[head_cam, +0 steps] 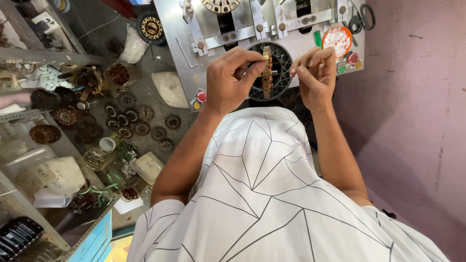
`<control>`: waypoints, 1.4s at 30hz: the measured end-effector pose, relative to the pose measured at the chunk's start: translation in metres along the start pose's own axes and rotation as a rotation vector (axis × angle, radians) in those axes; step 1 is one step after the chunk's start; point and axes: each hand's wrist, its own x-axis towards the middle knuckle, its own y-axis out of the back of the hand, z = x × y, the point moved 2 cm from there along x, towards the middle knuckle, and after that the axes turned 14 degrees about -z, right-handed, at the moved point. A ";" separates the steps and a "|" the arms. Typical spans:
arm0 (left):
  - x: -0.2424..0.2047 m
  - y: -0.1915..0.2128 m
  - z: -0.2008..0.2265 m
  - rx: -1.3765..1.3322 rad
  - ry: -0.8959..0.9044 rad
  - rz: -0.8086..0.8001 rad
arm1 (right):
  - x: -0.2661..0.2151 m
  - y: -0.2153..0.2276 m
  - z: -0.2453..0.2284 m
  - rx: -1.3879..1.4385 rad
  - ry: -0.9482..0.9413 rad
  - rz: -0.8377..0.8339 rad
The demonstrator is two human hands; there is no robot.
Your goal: The person assembles a motor component by inserting small white pieces into a circular metal rotor using a tool. They then place the rotor into a machine, adjust it, and later work on a copper-wound stator, using scissors and a screwdriver to trim and secure wires.
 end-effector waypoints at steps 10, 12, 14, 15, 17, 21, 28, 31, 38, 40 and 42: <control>0.028 -0.034 0.028 0.659 -0.105 -0.252 | 0.002 0.018 -0.050 -1.144 -0.136 -0.044; 0.027 -0.033 0.026 0.655 -0.099 -0.271 | 0.005 0.021 -0.058 -1.163 -0.149 -0.105; 0.026 -0.030 0.026 0.636 -0.111 -0.275 | 0.007 0.028 -0.063 -1.177 -0.171 -0.179; 0.025 -0.028 0.026 0.635 -0.116 -0.274 | 0.009 0.032 -0.065 -1.183 -0.182 -0.223; 0.025 -0.025 0.029 0.633 -0.126 -0.272 | 0.012 0.039 -0.067 -1.164 -0.189 -0.288; 0.030 -0.027 0.030 0.715 -0.107 -0.289 | 0.024 0.051 -0.067 -1.050 -0.095 -0.339; 0.029 -0.036 0.026 0.763 -0.038 -0.222 | 0.039 0.058 -0.061 -1.096 -0.035 -0.314; 0.027 -0.042 0.023 0.786 -0.049 -0.174 | 0.040 0.059 -0.058 -1.105 -0.043 -0.280; 0.023 -0.048 0.019 0.846 -0.150 -0.097 | 0.039 0.043 -0.060 -1.082 -0.052 -0.155; 0.024 -0.047 0.020 0.770 -0.106 -0.084 | 0.029 0.021 -0.062 -1.071 0.030 -0.048; 0.026 -0.045 0.022 0.715 -0.070 -0.081 | 0.020 -0.009 -0.057 -1.203 0.201 -0.062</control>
